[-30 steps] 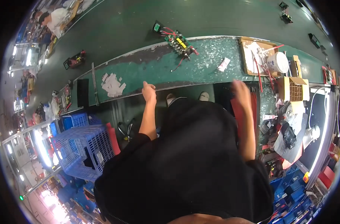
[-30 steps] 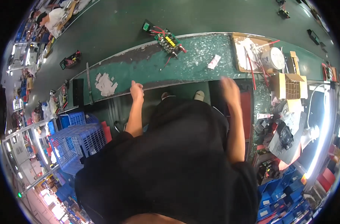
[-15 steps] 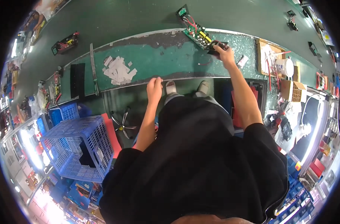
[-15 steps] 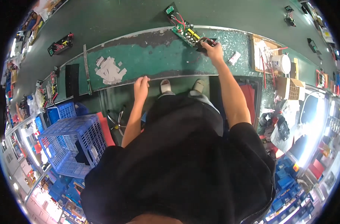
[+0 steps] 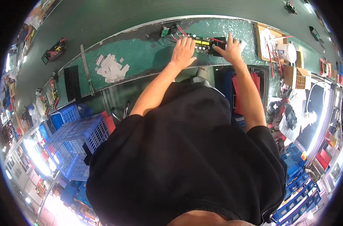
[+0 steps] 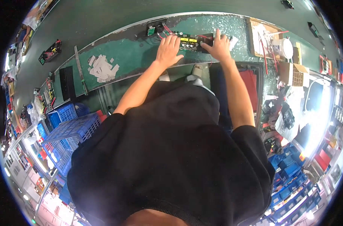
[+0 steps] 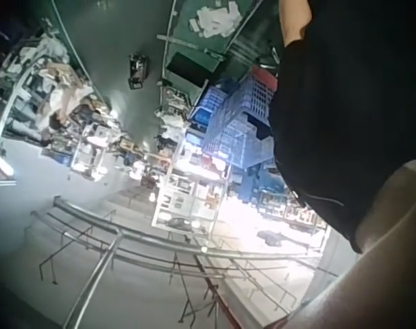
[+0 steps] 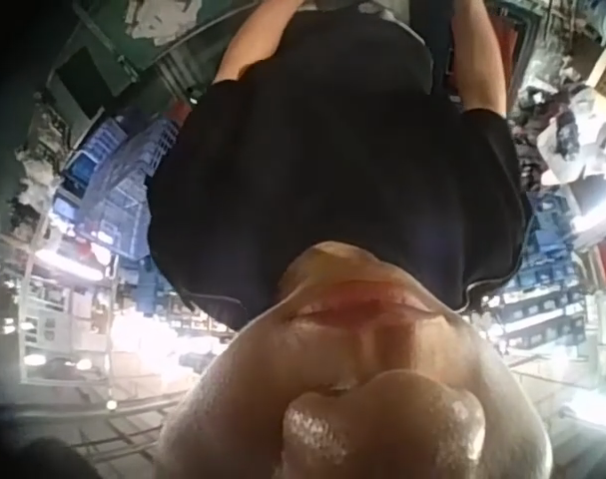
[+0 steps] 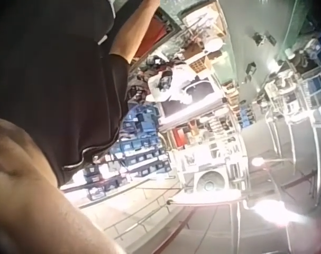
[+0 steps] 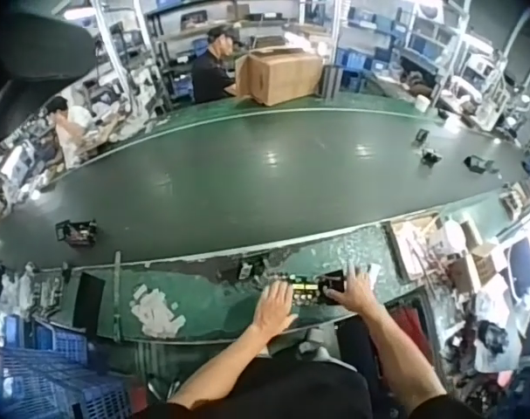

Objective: Assembling electronic components, connecting wires, and applying labels to circuit boards on a factory production line.

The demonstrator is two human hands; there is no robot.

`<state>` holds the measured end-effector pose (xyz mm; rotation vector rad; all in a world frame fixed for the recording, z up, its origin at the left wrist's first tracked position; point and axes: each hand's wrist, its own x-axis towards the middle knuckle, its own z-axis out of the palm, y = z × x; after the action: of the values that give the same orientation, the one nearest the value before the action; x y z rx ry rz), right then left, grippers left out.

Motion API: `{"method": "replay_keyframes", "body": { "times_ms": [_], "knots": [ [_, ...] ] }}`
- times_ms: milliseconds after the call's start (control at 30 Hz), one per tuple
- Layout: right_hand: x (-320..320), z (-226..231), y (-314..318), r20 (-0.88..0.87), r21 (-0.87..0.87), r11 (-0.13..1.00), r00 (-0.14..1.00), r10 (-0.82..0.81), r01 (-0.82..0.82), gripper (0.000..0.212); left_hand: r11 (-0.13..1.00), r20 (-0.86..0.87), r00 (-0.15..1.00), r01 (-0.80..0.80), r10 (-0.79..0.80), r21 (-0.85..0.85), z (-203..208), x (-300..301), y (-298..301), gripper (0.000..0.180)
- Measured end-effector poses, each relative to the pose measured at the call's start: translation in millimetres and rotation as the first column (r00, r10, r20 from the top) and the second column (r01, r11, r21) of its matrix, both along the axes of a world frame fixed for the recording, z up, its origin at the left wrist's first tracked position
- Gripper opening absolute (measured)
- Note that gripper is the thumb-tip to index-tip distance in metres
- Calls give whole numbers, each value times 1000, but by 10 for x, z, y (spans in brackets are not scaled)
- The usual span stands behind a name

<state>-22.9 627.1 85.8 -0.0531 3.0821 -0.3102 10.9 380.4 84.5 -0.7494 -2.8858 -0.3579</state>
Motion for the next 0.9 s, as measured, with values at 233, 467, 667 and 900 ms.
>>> {"method": "replay_keyframes", "body": {
  "times_ms": [233,467,667,900],
  "knots": [
    [0,85,-594,-97,33,920,915,392,-391,67,973,62,983,182,-174,-141,-87,-533,19,87],
    [-37,-127,-665,-80,41,925,922,380,-378,66,968,49,976,216,-211,-127,-174,-555,-2,80],
    [-59,-84,-684,34,49,922,923,383,-384,68,975,80,977,204,-197,-93,-206,-605,27,68],
    [-31,-117,-711,8,42,935,936,351,-351,65,983,106,980,176,-171,-47,-250,-622,47,64]
  ]
}}
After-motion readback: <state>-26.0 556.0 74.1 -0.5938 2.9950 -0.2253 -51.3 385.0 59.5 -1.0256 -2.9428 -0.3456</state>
